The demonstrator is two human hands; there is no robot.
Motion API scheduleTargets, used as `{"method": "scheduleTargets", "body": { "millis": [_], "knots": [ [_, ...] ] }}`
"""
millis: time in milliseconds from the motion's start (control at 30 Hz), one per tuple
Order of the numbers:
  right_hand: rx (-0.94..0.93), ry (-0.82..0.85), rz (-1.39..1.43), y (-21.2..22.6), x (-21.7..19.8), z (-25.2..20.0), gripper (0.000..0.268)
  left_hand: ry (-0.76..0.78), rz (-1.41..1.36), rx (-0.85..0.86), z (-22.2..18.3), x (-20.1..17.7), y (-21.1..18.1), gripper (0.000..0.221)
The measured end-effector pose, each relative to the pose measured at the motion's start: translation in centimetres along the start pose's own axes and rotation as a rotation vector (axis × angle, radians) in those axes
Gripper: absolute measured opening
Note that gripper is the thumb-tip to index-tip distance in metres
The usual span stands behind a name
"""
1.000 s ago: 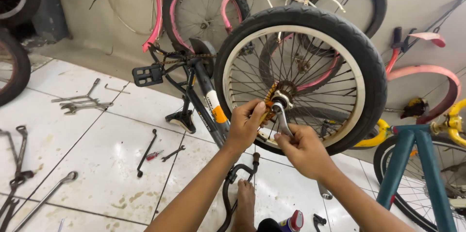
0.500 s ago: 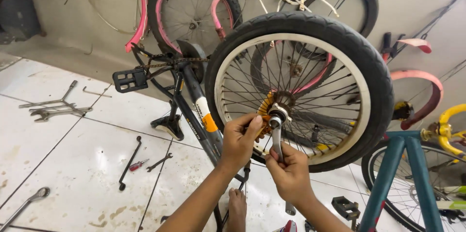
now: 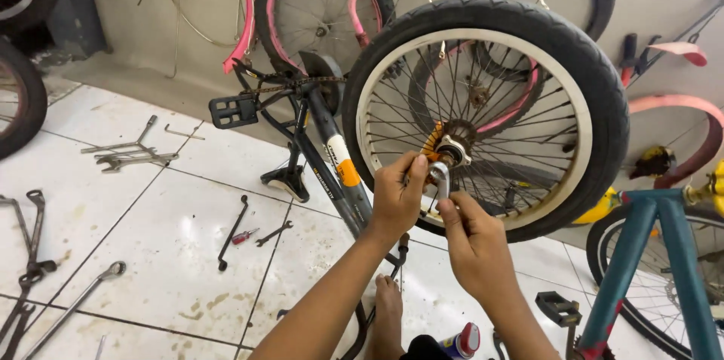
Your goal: Cleaning bicycle parts and using wrenches to adjust and mount a wheel onto a bicycle frame.
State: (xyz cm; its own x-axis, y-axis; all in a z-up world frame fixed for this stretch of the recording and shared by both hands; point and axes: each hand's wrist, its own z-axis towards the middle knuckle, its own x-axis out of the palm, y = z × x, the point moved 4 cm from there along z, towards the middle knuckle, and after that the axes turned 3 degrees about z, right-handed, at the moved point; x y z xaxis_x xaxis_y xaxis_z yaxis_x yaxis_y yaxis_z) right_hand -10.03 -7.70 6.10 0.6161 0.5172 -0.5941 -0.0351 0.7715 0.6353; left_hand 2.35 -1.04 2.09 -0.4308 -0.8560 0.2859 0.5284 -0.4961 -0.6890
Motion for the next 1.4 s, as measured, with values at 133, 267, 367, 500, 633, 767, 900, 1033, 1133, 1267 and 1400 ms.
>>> {"method": "scheduleTargets", "body": {
  "millis": [133,267,367,500,633,767,900,1033,1133,1267,1400],
  "knots": [
    [0.122,-0.003,-0.244,1.3,-1.9,-0.1,0.019,0.016,0.008,-0.018,-0.2,-0.1,0.4,0.031],
    [-0.093,-0.089,-0.59,3.1,-3.5,0.1,0.018,0.05,-0.12,-0.03,0.0,0.0,0.5,0.029],
    [-0.183,-0.144,-0.635,3.8,-3.6,0.1,0.015,0.064,-0.096,-0.001,-0.1,-0.1,0.7,0.029],
    [-0.259,-0.186,-0.642,4.1,-3.4,0.5,0.013,0.058,-0.006,0.053,0.1,-0.2,0.5,0.031],
    [-0.255,-0.217,-0.712,3.7,-3.5,1.0,0.012,0.051,0.007,0.024,0.3,-0.1,0.5,0.028],
    [-0.216,-0.218,-0.738,3.4,-3.6,1.2,0.017,0.046,0.022,0.014,0.3,-0.1,0.4,0.033],
    [-0.159,-0.171,-0.764,3.6,-3.8,1.2,0.021,0.041,0.062,0.033,0.2,0.1,0.5,0.035],
    [-0.154,-0.17,-0.855,3.8,-3.9,1.2,0.027,0.049,0.058,0.039,0.4,0.2,0.8,0.037],
    [-0.157,-0.176,-0.871,3.8,-4.2,1.2,0.028,0.044,0.059,0.042,0.0,0.3,0.9,0.033],
    [-0.23,-0.184,-0.781,3.8,-4.6,1.9,0.021,0.056,0.05,0.02,0.3,0.3,1.0,0.036],
    [-0.215,-0.129,-0.869,3.9,-4.7,2.0,0.03,0.077,0.033,0.02,0.2,0.4,0.7,0.036]
  ]
}}
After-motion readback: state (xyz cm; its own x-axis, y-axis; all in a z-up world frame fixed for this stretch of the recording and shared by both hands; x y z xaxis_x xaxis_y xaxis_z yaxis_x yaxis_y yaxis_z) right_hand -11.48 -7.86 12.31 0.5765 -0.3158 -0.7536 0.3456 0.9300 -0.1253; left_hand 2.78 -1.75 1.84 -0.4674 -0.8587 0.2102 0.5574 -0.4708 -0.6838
